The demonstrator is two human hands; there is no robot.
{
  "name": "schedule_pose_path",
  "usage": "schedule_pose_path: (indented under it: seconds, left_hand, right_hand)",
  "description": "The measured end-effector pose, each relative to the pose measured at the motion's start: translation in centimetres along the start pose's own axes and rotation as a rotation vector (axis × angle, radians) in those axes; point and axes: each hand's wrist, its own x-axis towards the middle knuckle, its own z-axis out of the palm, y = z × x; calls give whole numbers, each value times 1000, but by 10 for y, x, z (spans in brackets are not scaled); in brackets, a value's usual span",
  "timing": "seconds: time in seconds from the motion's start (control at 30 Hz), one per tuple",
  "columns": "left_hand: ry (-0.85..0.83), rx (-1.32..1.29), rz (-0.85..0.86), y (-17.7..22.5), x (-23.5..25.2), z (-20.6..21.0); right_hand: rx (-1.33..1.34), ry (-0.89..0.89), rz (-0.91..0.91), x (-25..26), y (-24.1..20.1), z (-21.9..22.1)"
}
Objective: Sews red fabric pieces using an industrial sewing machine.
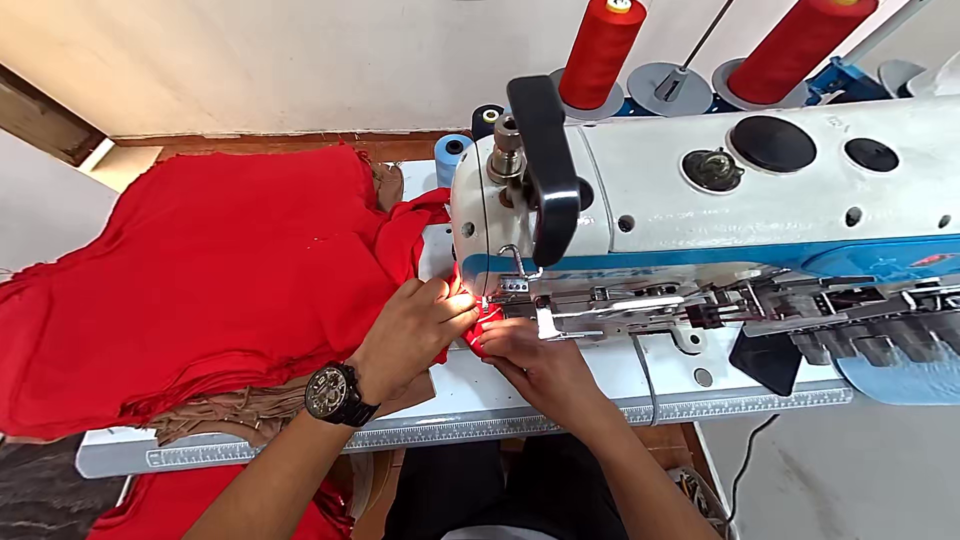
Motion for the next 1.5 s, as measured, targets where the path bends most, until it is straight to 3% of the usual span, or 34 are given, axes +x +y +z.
schedule_pose_path:
  seconds: [0.17,0.27,0.33,0.4,0.47,0.57,0.77,0.87,0.93,0.97,1.03,1.13,1.2,1.27,1.33,1.5]
  left_hand:
    - [-51,44,-67,3,12,-6]
    - [-168,8,-258,22,22,-16]
    - [-146,46,-360,36,26,-14]
    - [-77,132,-409,45,25,-4]
    - [-29,199,-421,45,25,5]
    - [46,131,-404,13,29,12]
    - [-159,53,-467,-65,77,24]
    - [-128,94,-425,-74,81,32]
    - [-115,116,-428,-76,79,32]
    - [-107,92,-452,-72,77,29]
    - [-23,-87,-498,-43,56,9]
    - [236,-307,-347,54,-27,-32]
    - [256,-420,-282,100,-84,-44]
    - [228,-426,-311,125,-124,-44]
    - [200,-406,-345,134,-147,-47]
    - [109,-261,-405,148,-175,-80]
  right_hand:
    - [-103,35,-11,1,2,7]
    - [-197,82,11,-8,1,-14]
    - [-375,175,126,-8,13,-36]
    - [-509,-53,396,2,26,-56]
    - [-437,-312,576,10,54,-67]
    - [-500,-297,541,7,83,-72]
    - [-686,-368,522,37,33,-78]
    - [-740,-432,448,47,64,-63]
    - [-682,-545,443,43,112,-44]
    - [-661,-688,504,50,115,-42]
    - [-634,-718,554,61,88,-53]
    - [-609,-281,272,31,45,-73]
    - [-526,-37,69,5,16,-66]
    - [-338,-40,-56,-8,-25,-36]
    - [-314,-120,-178,8,-57,2]
    - [-473,-155,-395,121,-49,70]
